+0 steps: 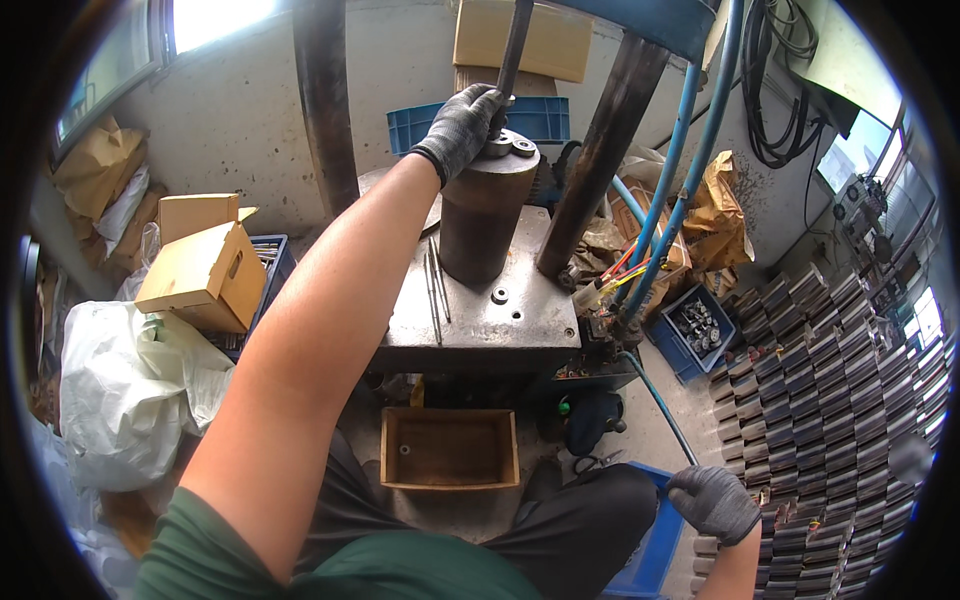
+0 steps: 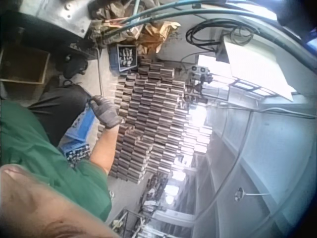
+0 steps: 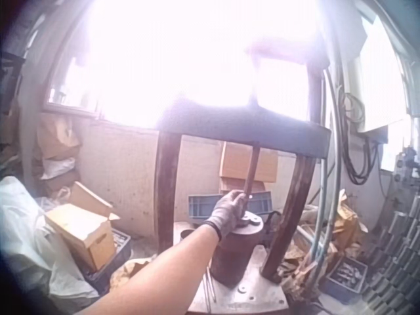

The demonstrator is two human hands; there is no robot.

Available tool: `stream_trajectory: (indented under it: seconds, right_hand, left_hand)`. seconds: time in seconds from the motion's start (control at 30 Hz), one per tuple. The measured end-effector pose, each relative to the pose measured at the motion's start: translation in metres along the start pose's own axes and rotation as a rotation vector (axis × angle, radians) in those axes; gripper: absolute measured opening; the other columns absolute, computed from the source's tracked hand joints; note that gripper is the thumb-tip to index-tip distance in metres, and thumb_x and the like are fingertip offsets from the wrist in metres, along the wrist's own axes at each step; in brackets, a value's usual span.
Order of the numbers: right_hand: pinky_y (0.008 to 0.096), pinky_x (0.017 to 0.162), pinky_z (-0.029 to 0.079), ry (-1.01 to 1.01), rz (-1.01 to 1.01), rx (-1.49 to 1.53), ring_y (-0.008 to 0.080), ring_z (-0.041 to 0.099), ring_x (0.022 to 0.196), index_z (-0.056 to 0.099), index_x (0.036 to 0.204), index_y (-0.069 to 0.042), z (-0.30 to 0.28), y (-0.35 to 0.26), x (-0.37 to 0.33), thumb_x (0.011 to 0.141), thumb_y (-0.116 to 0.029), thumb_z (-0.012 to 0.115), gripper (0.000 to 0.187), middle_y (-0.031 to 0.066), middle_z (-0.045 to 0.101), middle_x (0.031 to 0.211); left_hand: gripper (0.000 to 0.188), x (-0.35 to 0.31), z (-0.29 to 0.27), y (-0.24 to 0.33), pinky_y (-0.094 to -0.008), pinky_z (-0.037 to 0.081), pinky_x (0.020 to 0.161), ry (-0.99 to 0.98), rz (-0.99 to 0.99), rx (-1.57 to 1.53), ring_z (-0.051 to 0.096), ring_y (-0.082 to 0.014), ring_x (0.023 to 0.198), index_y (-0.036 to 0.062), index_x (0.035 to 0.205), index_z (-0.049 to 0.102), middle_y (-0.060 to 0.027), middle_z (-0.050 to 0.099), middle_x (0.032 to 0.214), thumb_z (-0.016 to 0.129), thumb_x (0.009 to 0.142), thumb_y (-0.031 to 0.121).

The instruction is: Operates an industrial press to assemble metal rods and parts.

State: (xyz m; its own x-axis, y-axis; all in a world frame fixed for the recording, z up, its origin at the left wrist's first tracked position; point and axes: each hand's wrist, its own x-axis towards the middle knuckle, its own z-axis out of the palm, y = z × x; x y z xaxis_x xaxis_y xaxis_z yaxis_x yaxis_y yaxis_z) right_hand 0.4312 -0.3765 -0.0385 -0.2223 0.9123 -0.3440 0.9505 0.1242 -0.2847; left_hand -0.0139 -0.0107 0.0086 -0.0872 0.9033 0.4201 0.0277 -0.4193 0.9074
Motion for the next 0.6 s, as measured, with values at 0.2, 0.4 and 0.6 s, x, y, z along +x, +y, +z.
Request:
stream_trajectory:
  seconds: [0.2,0.4,0.6]
  right_hand:
    - [0.0434,0.083,0.061,0.035,0.059,0.041,0.0374,0.076,0.089,0.081,0.107,-0.005,0.002,0.000,0.001,0.092,-0.020,0.073,0.023,0.0207,0.077,0.098]
    - [0.0405,0.086,0.061,0.211,0.068,0.185,0.0328,0.078,0.093,0.079,0.115,-0.003,-0.012,-0.003,0.002,0.091,-0.015,0.074,0.027,0.0204,0.078,0.107]
    - [0.0400,0.089,0.061,0.011,-0.026,-0.065,0.0348,0.077,0.097,0.078,0.119,-0.002,-0.010,0.004,0.004,0.093,-0.010,0.070,0.028,0.0210,0.078,0.108]
  left_hand:
    - [0.029,0.003,-0.001,-0.006,-0.0293,0.057,0.075,-0.005,-0.016,0.040,0.064,-0.0127,0.080,0.0030,0.119,0.071,-0.0040,0.068,0.091,0.059,0.109,0.028]
    - [0.029,0.011,-0.004,-0.009,-0.0315,0.061,0.074,-0.017,0.029,0.203,0.067,-0.0158,0.081,0.0021,0.118,0.071,-0.0069,0.069,0.091,0.057,0.108,0.025]
    - [0.026,0.000,0.001,0.000,-0.0289,0.054,0.078,0.004,-0.050,0.049,0.064,-0.0131,0.079,0.0017,0.112,0.072,-0.0042,0.070,0.089,0.056,0.108,0.022]
